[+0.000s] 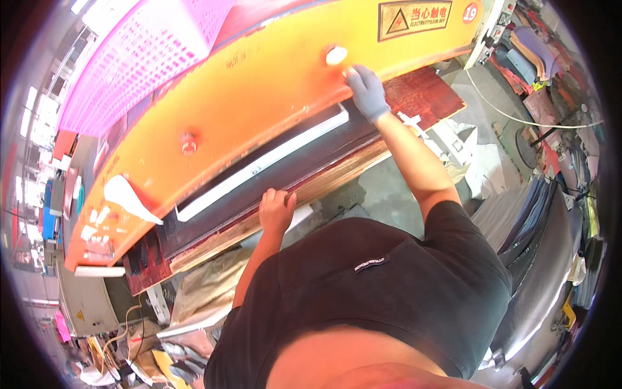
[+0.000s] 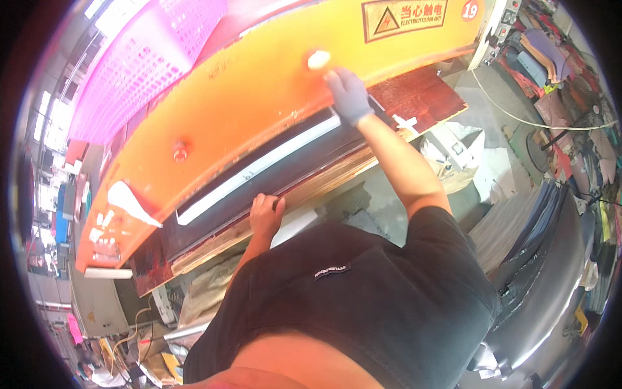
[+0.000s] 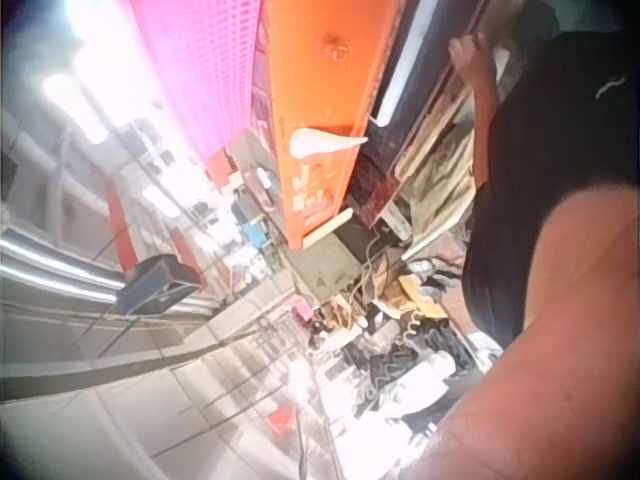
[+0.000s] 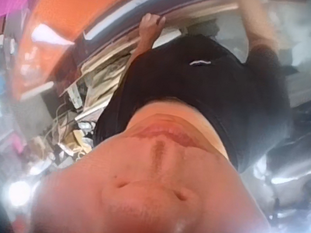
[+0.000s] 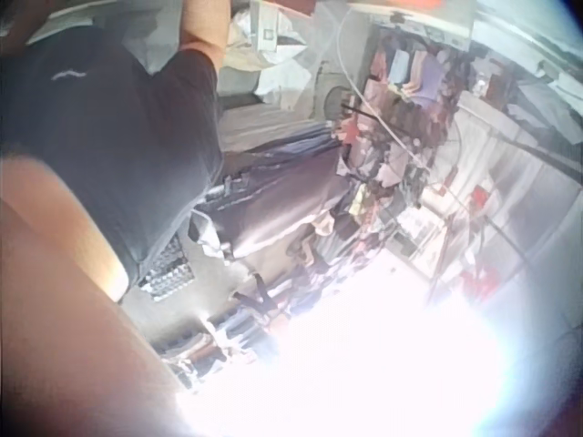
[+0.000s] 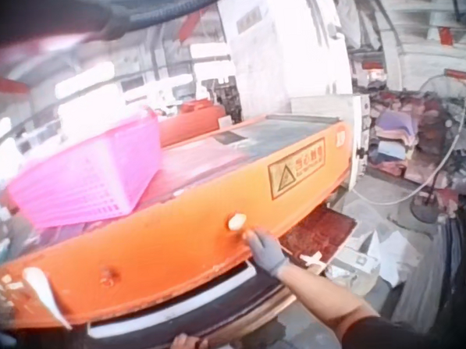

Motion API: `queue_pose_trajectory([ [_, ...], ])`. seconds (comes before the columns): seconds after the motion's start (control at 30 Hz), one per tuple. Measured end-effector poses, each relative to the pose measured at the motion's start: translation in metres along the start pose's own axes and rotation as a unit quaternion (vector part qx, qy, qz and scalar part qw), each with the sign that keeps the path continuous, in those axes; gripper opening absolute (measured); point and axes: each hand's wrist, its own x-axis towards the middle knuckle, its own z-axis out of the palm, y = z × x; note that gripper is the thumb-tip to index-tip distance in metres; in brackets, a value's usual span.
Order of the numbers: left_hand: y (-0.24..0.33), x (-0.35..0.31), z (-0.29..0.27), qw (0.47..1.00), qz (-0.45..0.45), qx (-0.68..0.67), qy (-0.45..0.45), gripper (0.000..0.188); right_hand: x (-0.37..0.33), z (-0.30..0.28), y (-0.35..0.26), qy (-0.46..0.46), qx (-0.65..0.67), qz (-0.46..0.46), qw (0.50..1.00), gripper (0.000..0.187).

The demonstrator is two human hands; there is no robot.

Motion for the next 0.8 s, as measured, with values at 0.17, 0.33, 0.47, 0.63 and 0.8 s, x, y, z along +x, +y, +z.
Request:
queue_pose_trajectory([
  [0.17, -0.031, 0.057, 0.019, 0.989, 0.07, 0.065, 0.111, 0.014, 0.035, 0.033, 0.018, 0.03, 0.109, -0.024, 0.993, 0.032],
  [0.33, -0.044, 0.073, 0.026, 0.987, 0.062, 0.137, 0.059, 0.018, -0.04, 0.031, 0.031, -0.116, -0.057, 0.087, 0.988, 0.031],
  [0.47, -0.053, 0.066, 0.034, 0.989, 0.048, 0.131, 0.046, 0.018, -0.084, 0.043, 0.044, -0.312, -0.252, -0.047, 0.915, 0.035],
  [0.63, -0.061, 0.062, 0.038, 0.99, 0.06, 0.112, 0.057, 0.019, -0.099, 0.063, 0.061, -0.345, -0.298, -0.064, 0.888, 0.036],
  [0.8, -0.062, 0.066, 0.032, 0.995, 0.015, 0.094, 0.013, 0.024, -0.106, 0.066, 0.053, -0.317, -0.339, -0.061, 0.884, 0.036],
])
